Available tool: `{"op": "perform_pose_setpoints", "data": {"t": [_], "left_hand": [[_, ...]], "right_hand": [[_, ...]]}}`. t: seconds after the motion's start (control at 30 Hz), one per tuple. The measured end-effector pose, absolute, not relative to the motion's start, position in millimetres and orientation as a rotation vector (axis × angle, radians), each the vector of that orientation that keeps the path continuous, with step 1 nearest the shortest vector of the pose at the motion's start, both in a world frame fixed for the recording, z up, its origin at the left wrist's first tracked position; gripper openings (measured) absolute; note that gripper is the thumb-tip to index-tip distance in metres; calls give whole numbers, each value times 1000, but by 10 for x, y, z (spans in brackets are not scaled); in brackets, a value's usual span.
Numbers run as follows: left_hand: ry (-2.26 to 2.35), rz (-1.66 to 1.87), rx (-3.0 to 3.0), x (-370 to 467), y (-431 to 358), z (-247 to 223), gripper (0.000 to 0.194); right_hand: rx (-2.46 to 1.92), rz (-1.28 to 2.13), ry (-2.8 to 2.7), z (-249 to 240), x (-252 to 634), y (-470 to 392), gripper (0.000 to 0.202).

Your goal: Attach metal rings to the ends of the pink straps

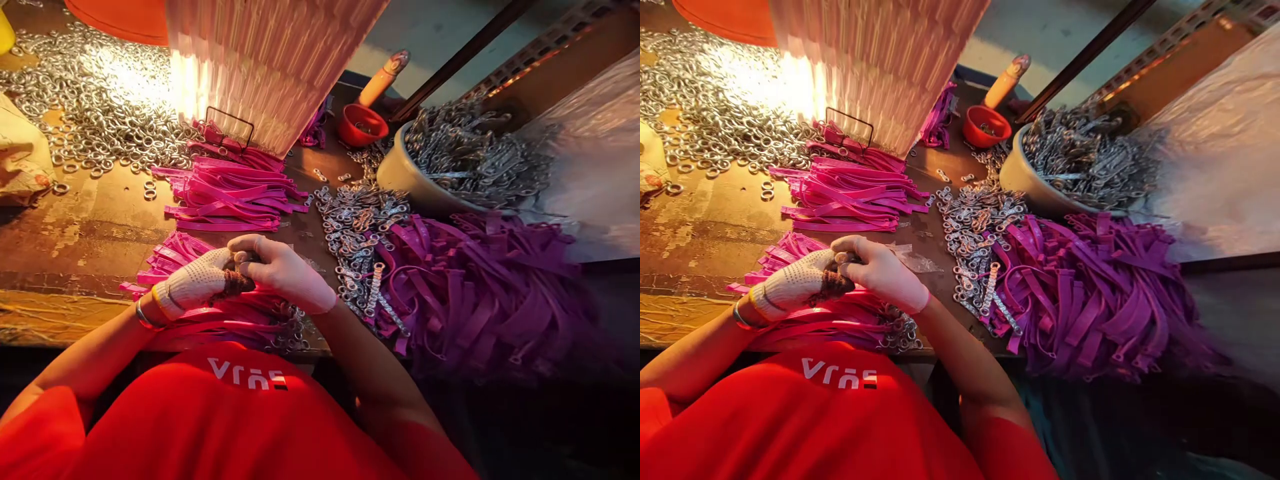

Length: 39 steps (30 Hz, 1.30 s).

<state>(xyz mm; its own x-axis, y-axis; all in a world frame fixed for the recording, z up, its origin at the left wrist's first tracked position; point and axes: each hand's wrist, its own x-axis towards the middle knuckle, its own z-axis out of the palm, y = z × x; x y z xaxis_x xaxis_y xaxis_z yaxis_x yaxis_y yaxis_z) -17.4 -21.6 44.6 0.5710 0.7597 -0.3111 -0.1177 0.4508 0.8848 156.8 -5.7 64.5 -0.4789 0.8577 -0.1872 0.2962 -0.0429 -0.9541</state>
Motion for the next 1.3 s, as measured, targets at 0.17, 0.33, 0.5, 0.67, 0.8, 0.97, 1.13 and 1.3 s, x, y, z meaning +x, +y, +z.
{"op": "perform_pose_setpoints", "data": {"t": [0.17, 0.33, 0.5, 0.67, 0.8, 0.97, 1.13, 1.3], "left_hand": [[748, 691, 950, -194, -225, 379, 32], [755, 818, 1086, -251, -221, 412, 37], [940, 734, 916, -371, -279, 397, 34], [979, 754, 858, -406, -349, 386, 29], [1015, 708, 871, -411, -392, 406, 33], [1019, 742, 924, -385, -416, 410, 34], [979, 732, 879, -298, -432, 325, 35], [948, 814, 684, -303, -427, 206, 32]], "right_hand": [[-1192, 1556, -1899, 701, 1542, -37, 34], [-1122, 1765, -1728, 693, 1535, -21, 31], [-1225, 1712, -1483, 638, 1520, -64, 35], [-1299, 1555, -1548, 617, 1493, -155, 35], [-1289, 1343, -1712, 635, 1549, -196, 35], [-1224, 1108, -2039, 655, 1621, -190, 33], [-1322, 680, -2411, 613, 1479, -227, 24], [-1430, 416, -2478, 618, 1391, -262, 26]]}}
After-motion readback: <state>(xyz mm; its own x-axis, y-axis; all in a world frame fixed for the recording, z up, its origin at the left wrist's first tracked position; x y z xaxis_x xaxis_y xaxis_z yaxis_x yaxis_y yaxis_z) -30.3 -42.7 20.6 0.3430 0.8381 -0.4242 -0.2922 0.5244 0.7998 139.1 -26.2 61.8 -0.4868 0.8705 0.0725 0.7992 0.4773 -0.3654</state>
